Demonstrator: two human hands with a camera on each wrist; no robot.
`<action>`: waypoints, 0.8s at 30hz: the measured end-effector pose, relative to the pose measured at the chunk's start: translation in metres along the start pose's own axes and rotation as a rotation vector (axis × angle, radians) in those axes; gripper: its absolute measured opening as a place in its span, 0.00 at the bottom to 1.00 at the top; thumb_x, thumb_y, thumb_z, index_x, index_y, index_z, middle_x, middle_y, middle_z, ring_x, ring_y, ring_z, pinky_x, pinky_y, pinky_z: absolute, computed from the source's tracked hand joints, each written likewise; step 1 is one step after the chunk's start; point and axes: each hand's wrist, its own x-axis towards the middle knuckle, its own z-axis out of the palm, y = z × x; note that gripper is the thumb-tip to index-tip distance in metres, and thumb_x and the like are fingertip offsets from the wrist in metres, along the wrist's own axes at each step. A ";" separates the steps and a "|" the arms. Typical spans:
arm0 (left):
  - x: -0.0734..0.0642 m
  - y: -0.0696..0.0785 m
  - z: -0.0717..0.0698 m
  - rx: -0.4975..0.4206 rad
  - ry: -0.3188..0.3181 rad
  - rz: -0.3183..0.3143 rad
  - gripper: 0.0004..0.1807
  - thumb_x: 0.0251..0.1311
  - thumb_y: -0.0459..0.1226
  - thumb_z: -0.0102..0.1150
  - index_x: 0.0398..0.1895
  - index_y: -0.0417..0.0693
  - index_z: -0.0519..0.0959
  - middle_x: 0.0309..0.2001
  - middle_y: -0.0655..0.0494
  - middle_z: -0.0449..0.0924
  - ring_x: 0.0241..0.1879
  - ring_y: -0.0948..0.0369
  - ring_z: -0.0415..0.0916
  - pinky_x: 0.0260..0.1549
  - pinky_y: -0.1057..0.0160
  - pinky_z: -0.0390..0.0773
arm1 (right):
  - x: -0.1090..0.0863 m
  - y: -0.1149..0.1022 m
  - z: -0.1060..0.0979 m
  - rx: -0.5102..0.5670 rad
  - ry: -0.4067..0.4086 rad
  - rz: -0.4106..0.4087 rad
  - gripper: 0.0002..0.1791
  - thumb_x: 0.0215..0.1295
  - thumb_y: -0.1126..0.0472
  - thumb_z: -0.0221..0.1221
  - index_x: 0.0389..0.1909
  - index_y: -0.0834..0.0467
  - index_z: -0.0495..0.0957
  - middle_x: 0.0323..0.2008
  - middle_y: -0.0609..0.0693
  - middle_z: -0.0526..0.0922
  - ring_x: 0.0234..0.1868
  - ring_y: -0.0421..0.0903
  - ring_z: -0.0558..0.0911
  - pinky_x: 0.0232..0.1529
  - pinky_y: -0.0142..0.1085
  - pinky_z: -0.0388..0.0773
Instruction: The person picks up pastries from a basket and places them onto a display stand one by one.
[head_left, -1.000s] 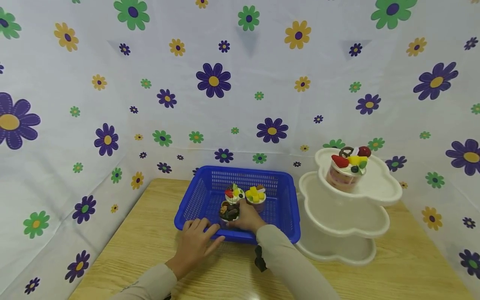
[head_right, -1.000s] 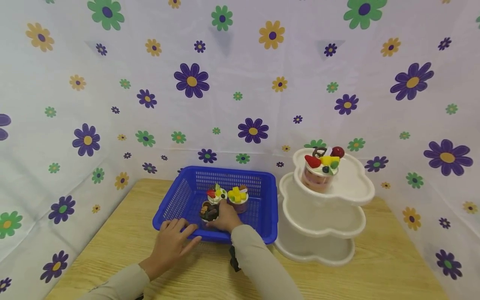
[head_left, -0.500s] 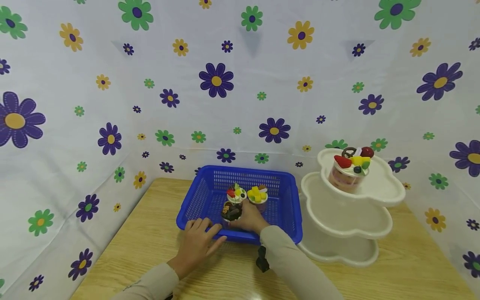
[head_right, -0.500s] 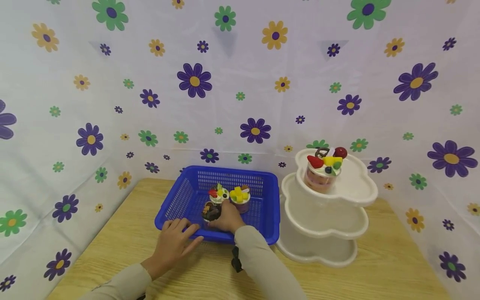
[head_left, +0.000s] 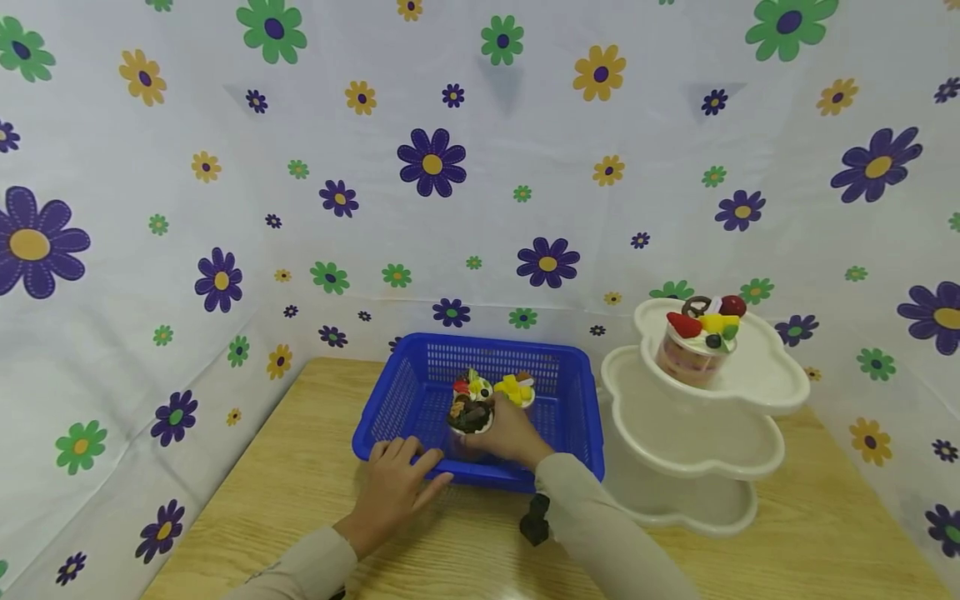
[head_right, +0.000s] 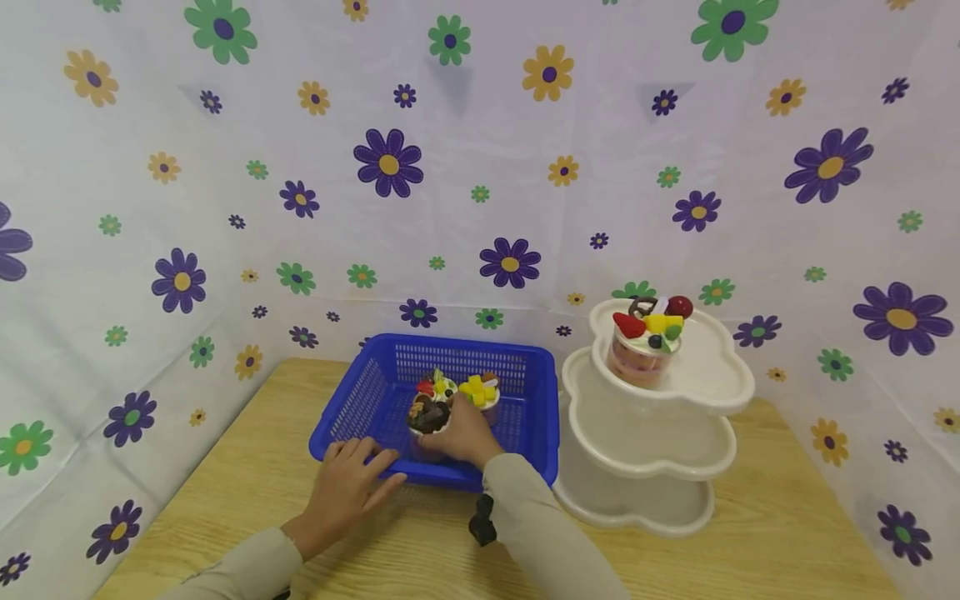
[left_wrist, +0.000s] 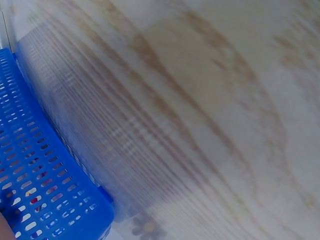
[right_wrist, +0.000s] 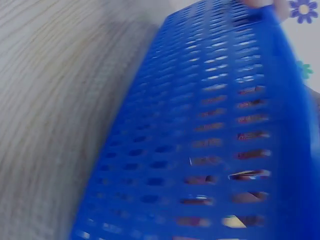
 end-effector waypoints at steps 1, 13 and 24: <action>0.000 0.000 0.000 -0.005 0.009 0.004 0.27 0.69 0.62 0.35 0.38 0.57 0.80 0.31 0.57 0.72 0.32 0.58 0.70 0.36 0.54 0.67 | -0.002 -0.002 -0.003 0.004 0.004 -0.003 0.40 0.48 0.53 0.73 0.56 0.68 0.65 0.46 0.59 0.78 0.45 0.52 0.79 0.46 0.46 0.77; 0.000 -0.001 0.002 -0.009 0.023 0.003 0.28 0.68 0.63 0.35 0.37 0.57 0.80 0.30 0.58 0.72 0.31 0.58 0.70 0.36 0.54 0.67 | -0.031 -0.027 -0.047 0.025 0.127 -0.050 0.41 0.50 0.53 0.72 0.60 0.65 0.65 0.50 0.60 0.77 0.45 0.50 0.81 0.40 0.41 0.80; 0.000 -0.001 0.002 -0.020 0.016 -0.001 0.26 0.68 0.62 0.38 0.37 0.56 0.80 0.30 0.57 0.72 0.31 0.57 0.69 0.35 0.53 0.66 | -0.061 -0.030 -0.086 -0.031 0.254 -0.111 0.43 0.49 0.49 0.72 0.61 0.64 0.64 0.51 0.57 0.77 0.46 0.51 0.80 0.43 0.41 0.79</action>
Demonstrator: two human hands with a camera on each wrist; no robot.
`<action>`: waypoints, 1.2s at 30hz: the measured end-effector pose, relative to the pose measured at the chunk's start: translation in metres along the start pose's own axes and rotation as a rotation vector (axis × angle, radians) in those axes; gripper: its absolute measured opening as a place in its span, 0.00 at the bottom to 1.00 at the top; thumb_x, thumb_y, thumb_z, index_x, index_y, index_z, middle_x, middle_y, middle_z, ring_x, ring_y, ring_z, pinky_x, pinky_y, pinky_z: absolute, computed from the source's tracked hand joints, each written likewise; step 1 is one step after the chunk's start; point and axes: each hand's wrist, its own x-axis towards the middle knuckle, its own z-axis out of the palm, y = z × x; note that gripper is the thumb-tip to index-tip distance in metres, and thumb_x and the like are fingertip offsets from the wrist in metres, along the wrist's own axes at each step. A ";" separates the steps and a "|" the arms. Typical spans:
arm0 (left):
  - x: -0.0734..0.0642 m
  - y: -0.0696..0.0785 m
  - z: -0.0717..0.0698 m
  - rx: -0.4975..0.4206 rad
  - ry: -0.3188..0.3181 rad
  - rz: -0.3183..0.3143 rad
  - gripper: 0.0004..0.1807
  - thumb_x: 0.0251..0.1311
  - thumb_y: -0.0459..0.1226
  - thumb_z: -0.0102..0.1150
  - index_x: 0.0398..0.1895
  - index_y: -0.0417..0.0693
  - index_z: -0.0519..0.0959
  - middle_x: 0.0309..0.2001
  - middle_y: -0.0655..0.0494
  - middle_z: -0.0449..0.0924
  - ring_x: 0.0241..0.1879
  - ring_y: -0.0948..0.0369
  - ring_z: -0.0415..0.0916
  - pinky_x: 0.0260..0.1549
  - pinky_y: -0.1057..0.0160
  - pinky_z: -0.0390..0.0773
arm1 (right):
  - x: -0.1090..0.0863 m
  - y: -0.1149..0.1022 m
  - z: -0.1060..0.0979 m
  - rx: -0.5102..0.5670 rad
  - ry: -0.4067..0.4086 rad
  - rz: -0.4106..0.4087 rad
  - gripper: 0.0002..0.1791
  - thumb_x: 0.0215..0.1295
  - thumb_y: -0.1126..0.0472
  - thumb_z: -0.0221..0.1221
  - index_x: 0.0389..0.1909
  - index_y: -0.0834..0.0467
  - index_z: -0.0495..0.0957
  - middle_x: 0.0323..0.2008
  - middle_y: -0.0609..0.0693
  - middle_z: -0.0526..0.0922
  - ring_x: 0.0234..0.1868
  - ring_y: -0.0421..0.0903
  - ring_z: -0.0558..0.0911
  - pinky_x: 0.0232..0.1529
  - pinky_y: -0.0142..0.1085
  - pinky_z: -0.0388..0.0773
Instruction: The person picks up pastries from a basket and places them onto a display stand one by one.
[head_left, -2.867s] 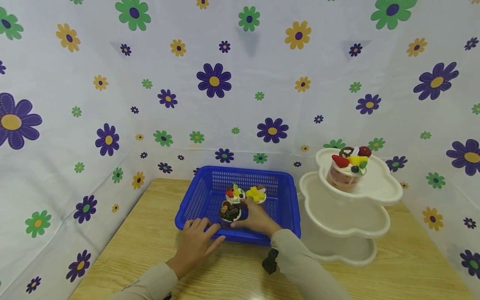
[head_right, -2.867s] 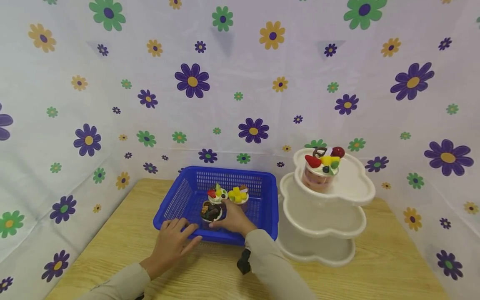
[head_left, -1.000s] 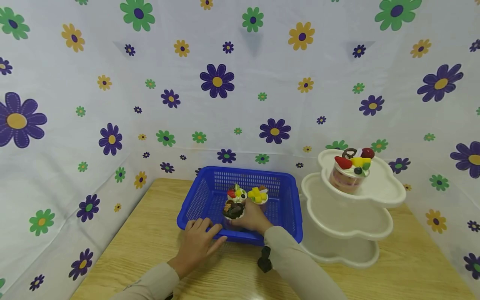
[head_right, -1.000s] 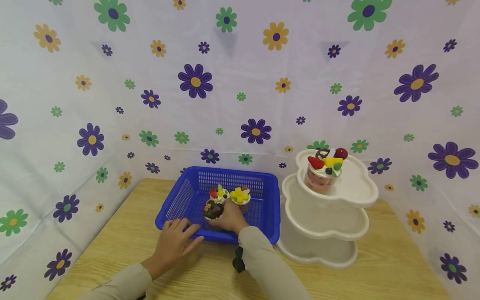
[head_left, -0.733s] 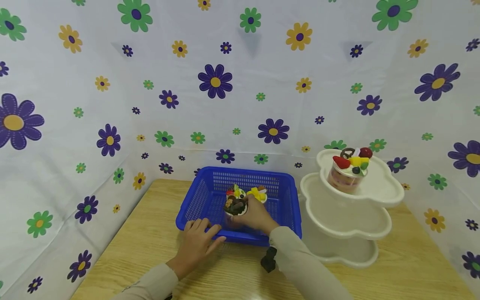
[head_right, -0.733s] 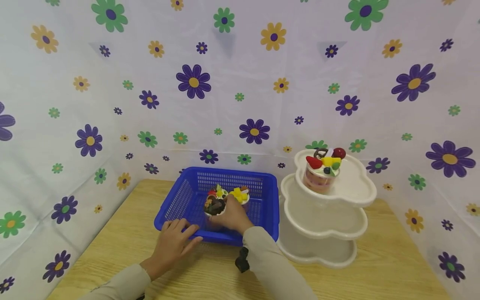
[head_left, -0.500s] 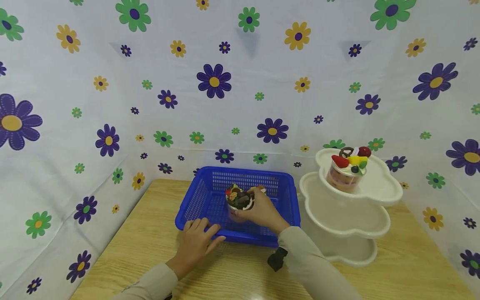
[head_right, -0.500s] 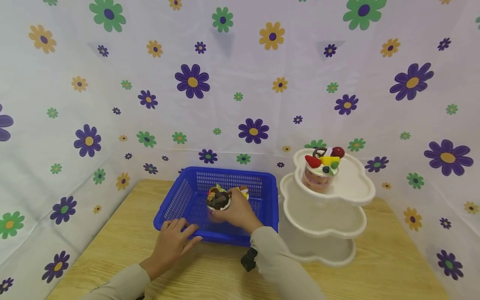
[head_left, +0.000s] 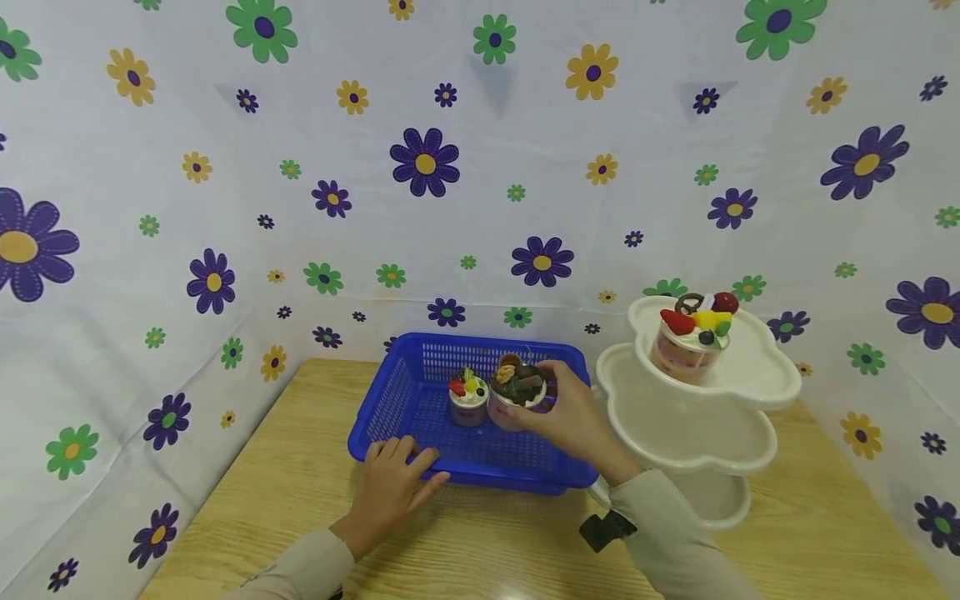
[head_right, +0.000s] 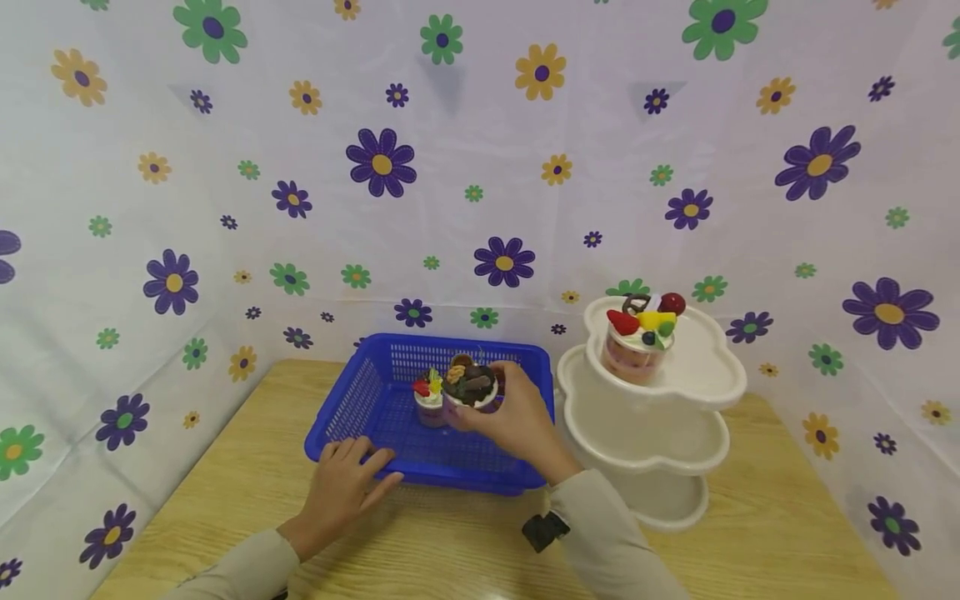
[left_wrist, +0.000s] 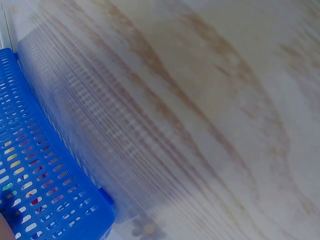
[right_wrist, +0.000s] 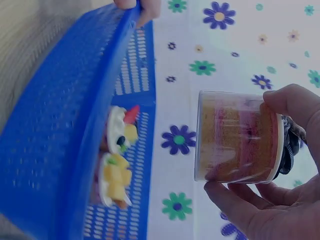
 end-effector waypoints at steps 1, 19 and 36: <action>0.000 0.000 0.000 -0.001 0.001 0.000 0.26 0.68 0.62 0.38 0.37 0.56 0.80 0.30 0.57 0.72 0.31 0.57 0.70 0.36 0.52 0.66 | -0.002 0.001 -0.004 0.003 0.008 -0.002 0.43 0.49 0.48 0.72 0.61 0.64 0.64 0.51 0.57 0.77 0.46 0.50 0.80 0.44 0.41 0.79; 0.000 0.001 -0.001 -0.012 -0.027 -0.015 0.25 0.68 0.61 0.39 0.38 0.56 0.80 0.31 0.57 0.73 0.33 0.56 0.70 0.37 0.51 0.67 | -0.054 0.026 -0.054 0.031 0.121 0.086 0.39 0.52 0.48 0.71 0.58 0.64 0.66 0.52 0.59 0.76 0.53 0.55 0.76 0.49 0.47 0.78; -0.002 0.000 0.002 0.001 -0.002 -0.004 0.25 0.68 0.61 0.39 0.39 0.55 0.80 0.31 0.56 0.73 0.32 0.56 0.70 0.37 0.51 0.67 | -0.092 0.046 -0.076 -0.040 0.182 0.150 0.42 0.56 0.50 0.69 0.63 0.69 0.61 0.56 0.66 0.72 0.54 0.63 0.75 0.49 0.47 0.78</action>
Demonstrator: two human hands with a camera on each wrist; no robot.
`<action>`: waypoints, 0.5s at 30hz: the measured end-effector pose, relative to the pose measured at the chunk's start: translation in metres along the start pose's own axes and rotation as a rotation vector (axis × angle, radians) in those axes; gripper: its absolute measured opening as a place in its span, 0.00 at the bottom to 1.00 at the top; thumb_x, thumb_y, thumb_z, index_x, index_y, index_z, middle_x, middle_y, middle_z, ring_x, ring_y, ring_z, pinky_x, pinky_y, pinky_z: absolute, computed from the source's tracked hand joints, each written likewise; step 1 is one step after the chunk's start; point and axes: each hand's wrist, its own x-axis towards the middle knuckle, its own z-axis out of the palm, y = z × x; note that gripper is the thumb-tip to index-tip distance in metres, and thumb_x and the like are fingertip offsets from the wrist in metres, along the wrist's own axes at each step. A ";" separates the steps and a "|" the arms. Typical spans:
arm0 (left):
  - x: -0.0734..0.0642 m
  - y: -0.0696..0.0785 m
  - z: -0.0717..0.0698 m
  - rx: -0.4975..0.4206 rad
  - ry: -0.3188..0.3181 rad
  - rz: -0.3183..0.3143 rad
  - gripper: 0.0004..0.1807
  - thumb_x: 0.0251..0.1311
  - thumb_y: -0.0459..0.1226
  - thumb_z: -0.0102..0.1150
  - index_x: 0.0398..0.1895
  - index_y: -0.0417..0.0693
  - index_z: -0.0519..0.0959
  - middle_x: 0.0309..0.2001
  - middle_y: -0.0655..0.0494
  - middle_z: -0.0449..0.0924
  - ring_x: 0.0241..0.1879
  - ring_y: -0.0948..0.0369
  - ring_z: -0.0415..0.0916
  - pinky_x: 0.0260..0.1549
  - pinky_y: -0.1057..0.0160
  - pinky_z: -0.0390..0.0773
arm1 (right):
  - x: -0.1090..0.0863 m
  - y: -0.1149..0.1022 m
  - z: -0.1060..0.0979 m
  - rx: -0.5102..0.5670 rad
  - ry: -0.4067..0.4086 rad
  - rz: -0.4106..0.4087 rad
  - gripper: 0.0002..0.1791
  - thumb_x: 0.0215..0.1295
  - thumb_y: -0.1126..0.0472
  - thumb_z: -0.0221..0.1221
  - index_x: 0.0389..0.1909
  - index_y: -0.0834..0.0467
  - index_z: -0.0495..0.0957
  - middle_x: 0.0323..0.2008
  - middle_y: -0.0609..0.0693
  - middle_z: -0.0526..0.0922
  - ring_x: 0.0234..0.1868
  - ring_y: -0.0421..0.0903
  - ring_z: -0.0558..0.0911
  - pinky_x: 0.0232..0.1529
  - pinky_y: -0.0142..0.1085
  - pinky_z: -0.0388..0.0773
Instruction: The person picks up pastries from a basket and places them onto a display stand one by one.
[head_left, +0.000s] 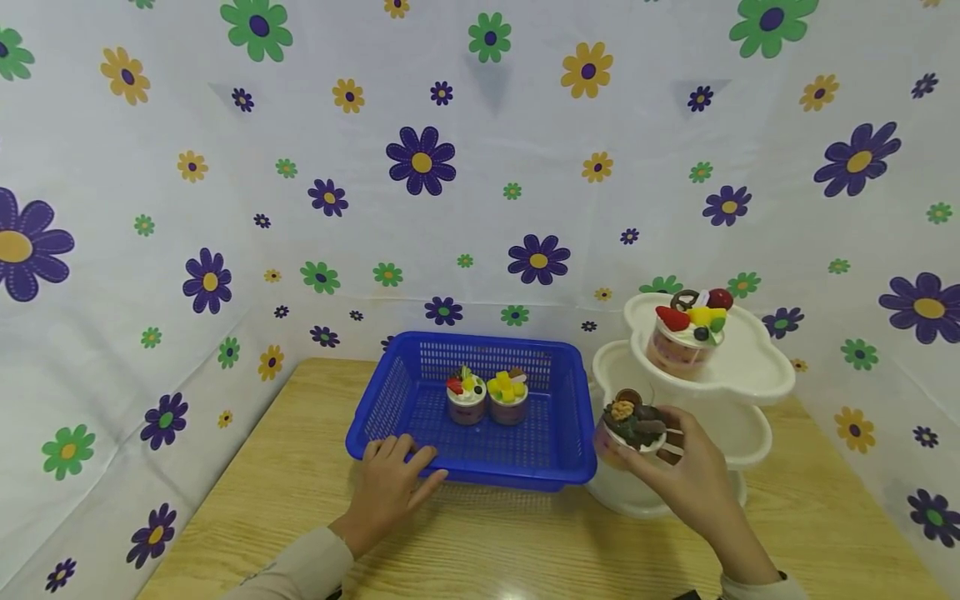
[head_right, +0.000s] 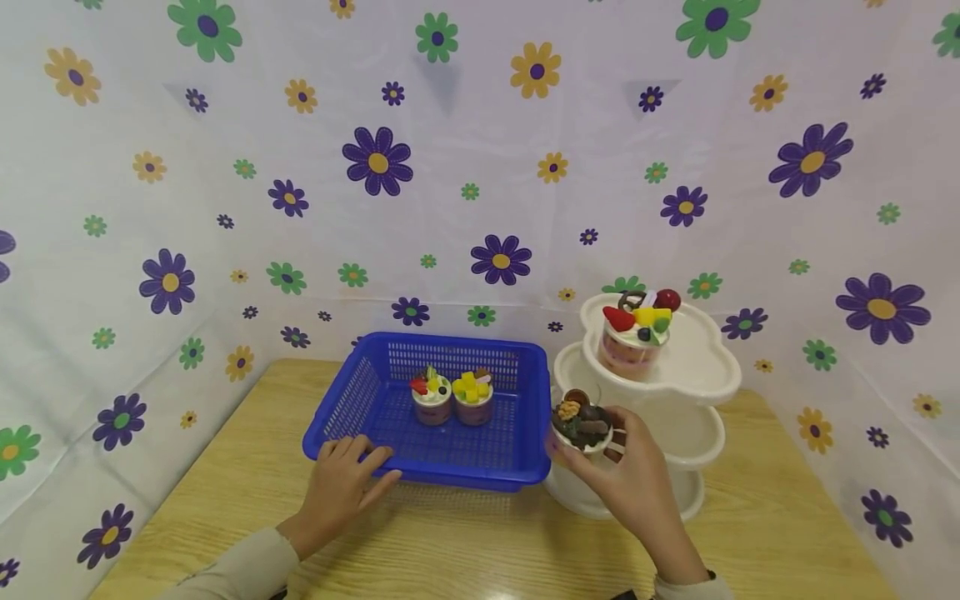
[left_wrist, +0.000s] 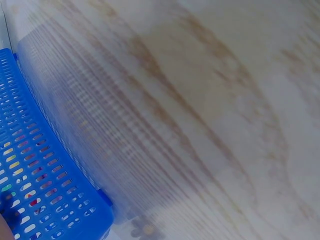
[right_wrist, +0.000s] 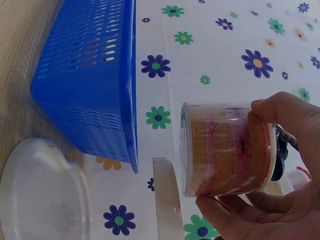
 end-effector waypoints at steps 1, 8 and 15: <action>0.000 0.000 0.000 0.002 -0.003 -0.003 0.25 0.68 0.61 0.39 0.39 0.56 0.80 0.31 0.57 0.73 0.32 0.57 0.70 0.37 0.52 0.67 | -0.001 0.001 -0.001 0.002 -0.003 0.008 0.42 0.56 0.50 0.69 0.63 0.69 0.61 0.57 0.66 0.71 0.54 0.63 0.75 0.49 0.47 0.78; 0.000 0.000 0.000 -0.006 -0.019 -0.011 0.26 0.68 0.61 0.39 0.39 0.56 0.80 0.32 0.56 0.73 0.33 0.56 0.70 0.38 0.51 0.67 | -0.003 0.007 -0.004 0.012 0.005 0.030 0.42 0.57 0.53 0.68 0.63 0.71 0.60 0.57 0.68 0.70 0.54 0.65 0.75 0.49 0.45 0.77; 0.000 0.000 -0.001 -0.018 -0.023 -0.014 0.25 0.68 0.61 0.40 0.38 0.55 0.80 0.32 0.56 0.73 0.33 0.56 0.70 0.37 0.51 0.66 | 0.000 0.010 -0.009 -0.008 0.028 0.046 0.43 0.57 0.51 0.68 0.63 0.72 0.60 0.58 0.69 0.69 0.54 0.66 0.75 0.49 0.46 0.77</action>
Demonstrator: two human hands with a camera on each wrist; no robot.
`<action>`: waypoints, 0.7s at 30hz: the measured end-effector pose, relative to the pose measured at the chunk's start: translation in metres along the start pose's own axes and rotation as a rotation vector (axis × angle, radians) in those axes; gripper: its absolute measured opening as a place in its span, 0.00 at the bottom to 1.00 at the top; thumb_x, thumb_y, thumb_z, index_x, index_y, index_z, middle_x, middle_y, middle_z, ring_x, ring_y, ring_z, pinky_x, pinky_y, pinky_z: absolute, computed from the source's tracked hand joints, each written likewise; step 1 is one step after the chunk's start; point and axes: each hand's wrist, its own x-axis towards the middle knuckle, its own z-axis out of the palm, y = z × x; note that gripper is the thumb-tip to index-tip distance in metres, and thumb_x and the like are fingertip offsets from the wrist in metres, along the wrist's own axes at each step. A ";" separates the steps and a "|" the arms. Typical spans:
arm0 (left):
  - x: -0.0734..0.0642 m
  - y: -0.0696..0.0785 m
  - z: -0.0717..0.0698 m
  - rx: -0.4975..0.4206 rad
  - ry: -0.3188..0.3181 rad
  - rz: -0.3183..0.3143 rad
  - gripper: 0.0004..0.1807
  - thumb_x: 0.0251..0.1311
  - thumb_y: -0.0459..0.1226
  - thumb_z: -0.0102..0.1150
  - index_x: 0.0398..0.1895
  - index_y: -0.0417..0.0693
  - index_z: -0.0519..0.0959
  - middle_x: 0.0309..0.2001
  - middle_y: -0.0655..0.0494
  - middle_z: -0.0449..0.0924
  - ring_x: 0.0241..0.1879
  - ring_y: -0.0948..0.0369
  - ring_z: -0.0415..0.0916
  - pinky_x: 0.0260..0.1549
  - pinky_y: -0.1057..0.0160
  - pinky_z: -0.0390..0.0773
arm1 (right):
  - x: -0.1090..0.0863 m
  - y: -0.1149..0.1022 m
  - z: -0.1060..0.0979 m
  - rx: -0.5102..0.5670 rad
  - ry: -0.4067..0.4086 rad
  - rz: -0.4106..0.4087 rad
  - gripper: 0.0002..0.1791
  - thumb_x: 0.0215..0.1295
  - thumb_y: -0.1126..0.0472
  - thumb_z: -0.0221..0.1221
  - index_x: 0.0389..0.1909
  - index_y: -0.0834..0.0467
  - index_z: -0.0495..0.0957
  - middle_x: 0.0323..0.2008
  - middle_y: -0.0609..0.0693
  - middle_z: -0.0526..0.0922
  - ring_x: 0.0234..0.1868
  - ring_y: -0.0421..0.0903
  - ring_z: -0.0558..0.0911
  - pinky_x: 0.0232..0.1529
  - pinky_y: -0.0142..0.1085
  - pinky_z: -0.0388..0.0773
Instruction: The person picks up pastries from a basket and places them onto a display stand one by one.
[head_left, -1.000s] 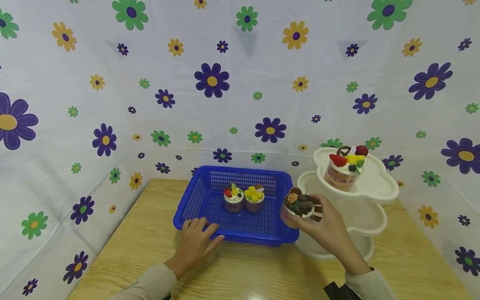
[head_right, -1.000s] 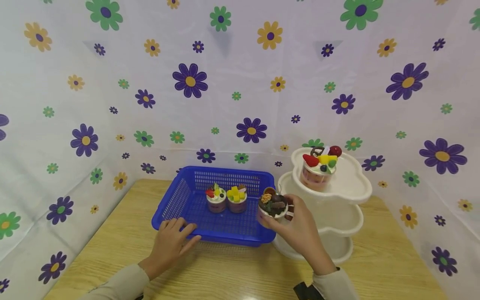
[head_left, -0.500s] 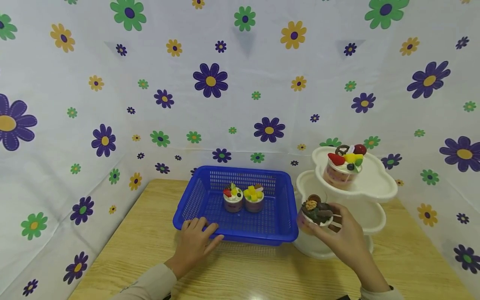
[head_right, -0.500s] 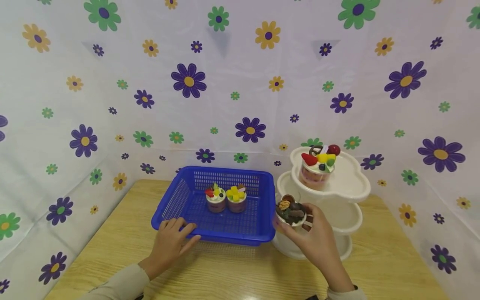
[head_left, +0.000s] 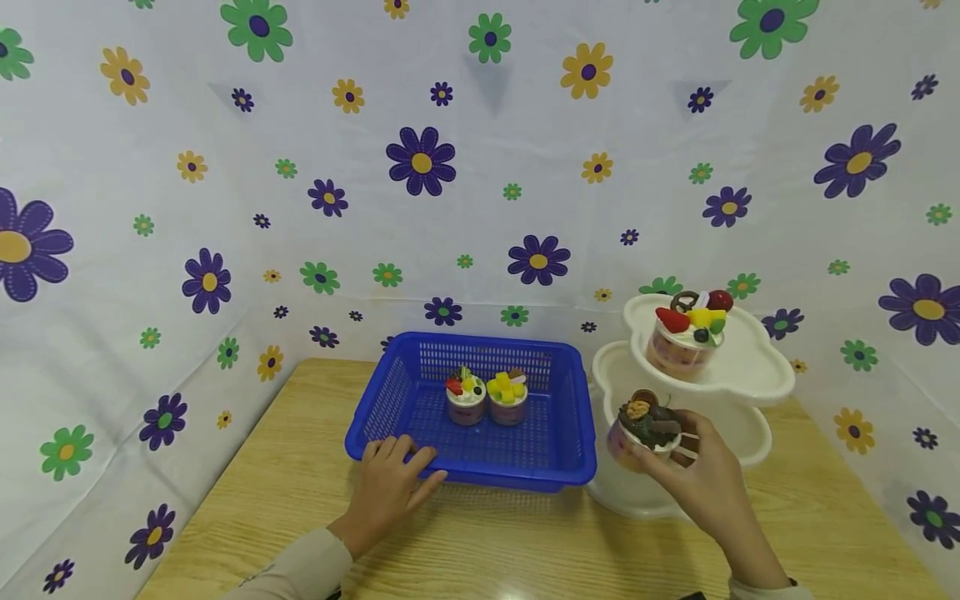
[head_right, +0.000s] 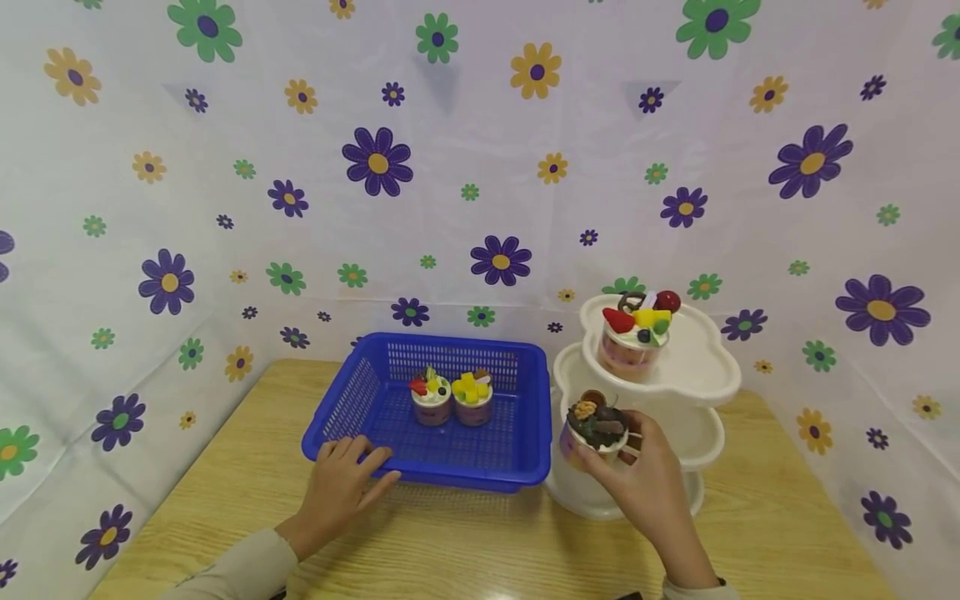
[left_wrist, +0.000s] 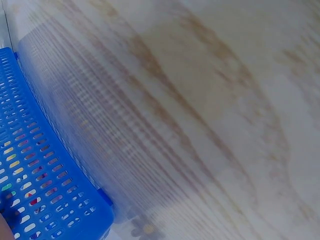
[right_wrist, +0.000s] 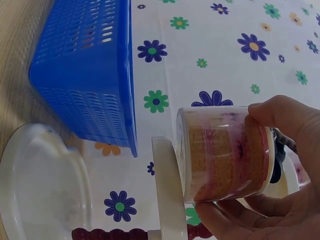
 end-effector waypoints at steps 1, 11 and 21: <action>0.000 0.000 0.000 -0.001 0.000 0.000 0.25 0.68 0.61 0.40 0.38 0.55 0.80 0.32 0.56 0.73 0.33 0.56 0.70 0.37 0.51 0.66 | 0.000 0.000 0.000 -0.003 0.005 0.000 0.43 0.57 0.51 0.68 0.63 0.72 0.60 0.58 0.69 0.69 0.54 0.66 0.74 0.49 0.47 0.77; 0.000 -0.001 -0.001 -0.004 -0.006 0.002 0.24 0.68 0.61 0.41 0.39 0.55 0.80 0.33 0.56 0.73 0.34 0.56 0.70 0.38 0.51 0.66 | 0.005 0.006 0.000 0.002 0.087 0.024 0.44 0.56 0.50 0.69 0.64 0.70 0.59 0.59 0.67 0.69 0.55 0.61 0.72 0.43 0.23 0.73; 0.000 -0.001 0.000 0.006 0.000 0.004 0.25 0.68 0.61 0.39 0.39 0.56 0.80 0.32 0.57 0.73 0.33 0.57 0.70 0.38 0.51 0.67 | 0.016 0.011 0.002 0.046 0.164 0.080 0.42 0.56 0.51 0.69 0.64 0.68 0.60 0.58 0.65 0.69 0.54 0.59 0.72 0.39 0.14 0.64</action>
